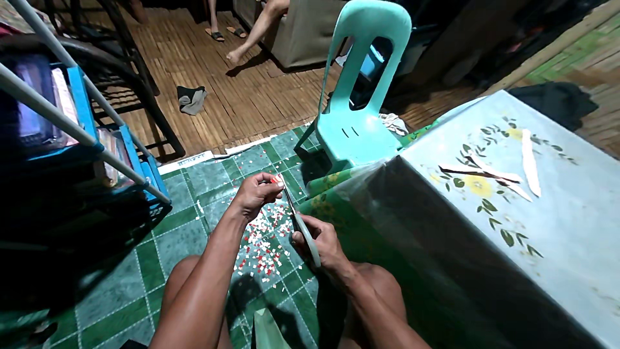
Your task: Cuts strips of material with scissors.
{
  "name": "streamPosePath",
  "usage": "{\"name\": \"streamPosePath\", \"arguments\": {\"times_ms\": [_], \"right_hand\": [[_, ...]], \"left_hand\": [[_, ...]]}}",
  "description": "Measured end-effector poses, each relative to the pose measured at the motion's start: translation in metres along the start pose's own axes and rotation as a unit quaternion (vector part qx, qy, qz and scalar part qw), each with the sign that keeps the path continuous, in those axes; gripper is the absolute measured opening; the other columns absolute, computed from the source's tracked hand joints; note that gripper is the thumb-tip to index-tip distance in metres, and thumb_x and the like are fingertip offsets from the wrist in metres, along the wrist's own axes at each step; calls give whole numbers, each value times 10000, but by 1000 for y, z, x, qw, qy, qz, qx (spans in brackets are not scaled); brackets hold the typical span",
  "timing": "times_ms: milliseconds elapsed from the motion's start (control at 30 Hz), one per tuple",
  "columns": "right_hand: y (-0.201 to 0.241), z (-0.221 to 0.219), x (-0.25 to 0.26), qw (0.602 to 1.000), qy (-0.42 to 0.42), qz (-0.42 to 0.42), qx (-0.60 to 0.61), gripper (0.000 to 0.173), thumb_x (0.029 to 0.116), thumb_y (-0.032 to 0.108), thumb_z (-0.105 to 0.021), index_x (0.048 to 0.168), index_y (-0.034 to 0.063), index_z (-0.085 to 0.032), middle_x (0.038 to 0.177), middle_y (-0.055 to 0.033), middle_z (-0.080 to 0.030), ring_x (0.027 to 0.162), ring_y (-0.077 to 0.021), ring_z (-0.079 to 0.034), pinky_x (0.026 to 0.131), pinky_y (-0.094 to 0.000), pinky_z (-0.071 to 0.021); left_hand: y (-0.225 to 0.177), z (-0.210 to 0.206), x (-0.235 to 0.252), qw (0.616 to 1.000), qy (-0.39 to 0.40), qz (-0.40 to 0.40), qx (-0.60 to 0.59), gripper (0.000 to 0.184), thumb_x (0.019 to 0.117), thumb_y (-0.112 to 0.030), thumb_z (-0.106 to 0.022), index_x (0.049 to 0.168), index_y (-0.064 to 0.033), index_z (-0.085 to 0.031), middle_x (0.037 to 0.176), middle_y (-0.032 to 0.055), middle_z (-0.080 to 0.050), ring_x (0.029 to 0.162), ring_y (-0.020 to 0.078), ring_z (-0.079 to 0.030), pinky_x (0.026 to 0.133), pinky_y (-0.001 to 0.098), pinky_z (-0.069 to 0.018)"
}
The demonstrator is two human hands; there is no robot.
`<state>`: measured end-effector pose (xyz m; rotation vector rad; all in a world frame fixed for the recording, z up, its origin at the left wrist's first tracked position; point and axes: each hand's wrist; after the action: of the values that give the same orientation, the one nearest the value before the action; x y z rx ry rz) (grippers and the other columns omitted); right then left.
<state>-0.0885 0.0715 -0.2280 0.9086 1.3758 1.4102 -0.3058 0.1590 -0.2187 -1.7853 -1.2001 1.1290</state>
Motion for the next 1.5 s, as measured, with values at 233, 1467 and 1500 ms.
{"name": "streamPosePath", "arguments": {"times_ms": [233,1467,1500], "right_hand": [[0,-6,2,1000,-12,-24,16,554,894,281,-789,1337,-6,-617,767,-67,-696,586,-163,-664,533,-330,-602],[5,14,-2,999,27,-4,25,638,872,404,-804,1333,-3,-634,820,-73,-702,585,-142,-643,516,-302,-580],[5,13,-2,1000,21,-3,23,602,876,375,-804,1317,-3,-645,807,-70,-706,575,-138,-644,507,-299,-579]], "left_hand": [[5,2,3,1000,-8,-17,-14,124,959,-52,-690,1071,-31,-639,893,84,-682,703,130,-649,659,269,-562],[-2,4,-3,999,44,2,12,131,935,-3,-693,1035,-25,-611,820,87,-702,704,135,-674,707,284,-578],[-2,4,-4,999,44,5,14,137,937,-9,-696,1041,-24,-608,821,85,-700,708,135,-675,714,284,-579]]}}
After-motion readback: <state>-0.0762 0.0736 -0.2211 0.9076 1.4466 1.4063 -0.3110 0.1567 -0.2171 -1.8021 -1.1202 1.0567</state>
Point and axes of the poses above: each hand's wrist, its own x-axis towards the middle knuckle, its own z-axis out of the back of the hand, y = z × x
